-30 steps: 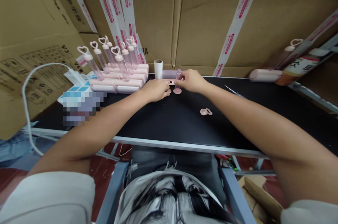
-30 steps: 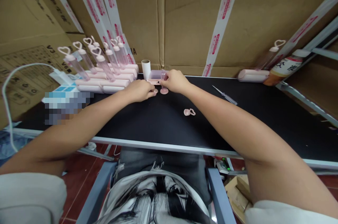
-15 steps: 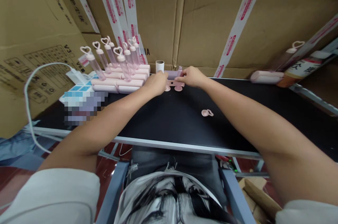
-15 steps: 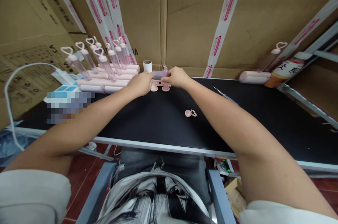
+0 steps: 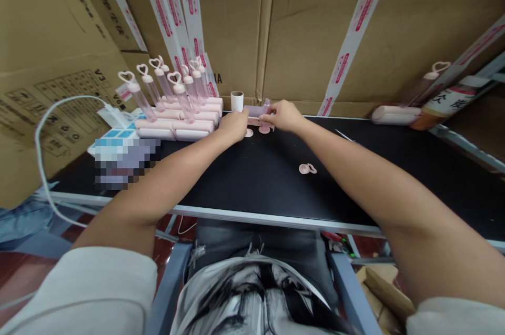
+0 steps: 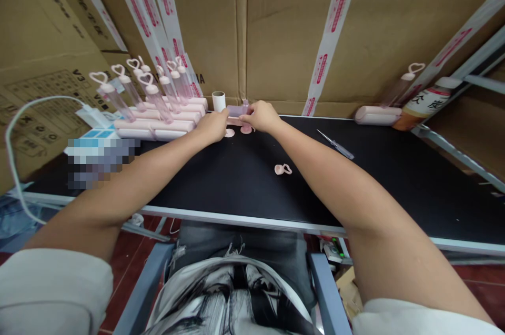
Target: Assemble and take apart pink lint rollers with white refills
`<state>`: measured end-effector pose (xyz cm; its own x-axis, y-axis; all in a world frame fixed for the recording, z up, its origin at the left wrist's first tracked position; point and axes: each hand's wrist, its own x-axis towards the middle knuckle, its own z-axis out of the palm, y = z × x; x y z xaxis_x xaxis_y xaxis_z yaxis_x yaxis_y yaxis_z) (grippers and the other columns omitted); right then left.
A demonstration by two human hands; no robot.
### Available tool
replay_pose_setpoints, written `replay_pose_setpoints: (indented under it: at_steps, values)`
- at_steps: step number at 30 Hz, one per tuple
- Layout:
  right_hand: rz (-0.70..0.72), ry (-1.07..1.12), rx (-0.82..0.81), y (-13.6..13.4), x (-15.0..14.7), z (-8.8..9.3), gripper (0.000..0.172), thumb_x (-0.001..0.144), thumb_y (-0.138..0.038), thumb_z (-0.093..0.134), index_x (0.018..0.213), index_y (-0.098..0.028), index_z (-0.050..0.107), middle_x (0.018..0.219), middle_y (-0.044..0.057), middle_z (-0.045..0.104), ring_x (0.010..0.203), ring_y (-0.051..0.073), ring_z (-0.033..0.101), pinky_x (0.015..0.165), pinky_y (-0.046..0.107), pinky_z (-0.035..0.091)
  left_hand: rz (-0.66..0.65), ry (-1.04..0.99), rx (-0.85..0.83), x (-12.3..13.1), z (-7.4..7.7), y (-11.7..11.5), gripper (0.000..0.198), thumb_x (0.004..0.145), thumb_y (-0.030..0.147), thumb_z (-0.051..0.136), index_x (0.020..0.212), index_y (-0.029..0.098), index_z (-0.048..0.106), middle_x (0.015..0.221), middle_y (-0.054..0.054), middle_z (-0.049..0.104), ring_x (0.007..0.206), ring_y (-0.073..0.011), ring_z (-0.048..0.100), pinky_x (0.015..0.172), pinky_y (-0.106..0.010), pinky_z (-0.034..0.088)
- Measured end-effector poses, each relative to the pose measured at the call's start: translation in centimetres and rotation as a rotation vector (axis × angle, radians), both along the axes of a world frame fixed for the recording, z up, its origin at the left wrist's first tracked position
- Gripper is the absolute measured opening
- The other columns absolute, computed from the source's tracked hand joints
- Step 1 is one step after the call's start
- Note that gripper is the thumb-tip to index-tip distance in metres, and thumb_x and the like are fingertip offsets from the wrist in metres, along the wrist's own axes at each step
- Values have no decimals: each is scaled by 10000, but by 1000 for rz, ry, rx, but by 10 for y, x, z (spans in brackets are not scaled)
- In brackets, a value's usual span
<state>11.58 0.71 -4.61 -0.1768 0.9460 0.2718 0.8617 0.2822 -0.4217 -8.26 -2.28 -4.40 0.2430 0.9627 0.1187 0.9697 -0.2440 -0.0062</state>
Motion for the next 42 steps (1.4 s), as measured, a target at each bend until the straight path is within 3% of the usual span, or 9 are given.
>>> replay_pose_setpoints:
  at_steps: [7,13,18,22,28,42]
  values:
    - [-14,-33,-7,-3,0,5,274,919,-427,800,834,-167,792,858,105,787,828,236,703,755,343,494,-14,9,20,-3,0,-2,445,991,380,682,1379,161,671,1289,-225,783,1218,-386,770,955,-422,597]
    - [-46,-66,-23,-4,1,9,256,922,-400,801,834,-162,781,881,128,796,852,250,720,762,338,509,-32,34,41,-6,0,-3,441,995,341,635,1391,152,677,1283,-240,786,1215,-392,772,913,-423,593]
    - [-53,-91,-24,-4,2,9,261,932,-406,795,829,-168,769,908,137,803,863,257,728,753,343,506,-64,55,5,-13,6,-7,486,1020,479,576,1374,169,696,1318,-215,782,1222,-381,759,944,-426,588]
    - [-44,-101,-22,-3,3,10,238,937,-387,784,858,-163,777,927,140,807,872,255,728,759,341,497,-156,60,-52,-19,10,-7,600,920,631,673,1323,191,731,1322,-185,788,1207,-388,754,941,-431,593]
    - [-59,-99,-31,-3,3,11,249,937,-392,786,842,-162,775,883,120,796,840,239,716,758,331,494,-148,63,-3,-16,5,-6,428,986,488,638,1288,210,757,1323,-162,797,1230,-356,759,938,-393,579]
    - [-44,-103,-49,-2,5,4,250,918,-408,788,886,-161,807,861,106,796,852,245,717,757,328,504,-161,47,28,-15,-4,-2,415,1039,482,577,1311,209,728,1289,-171,802,1247,-369,759,954,-406,571]
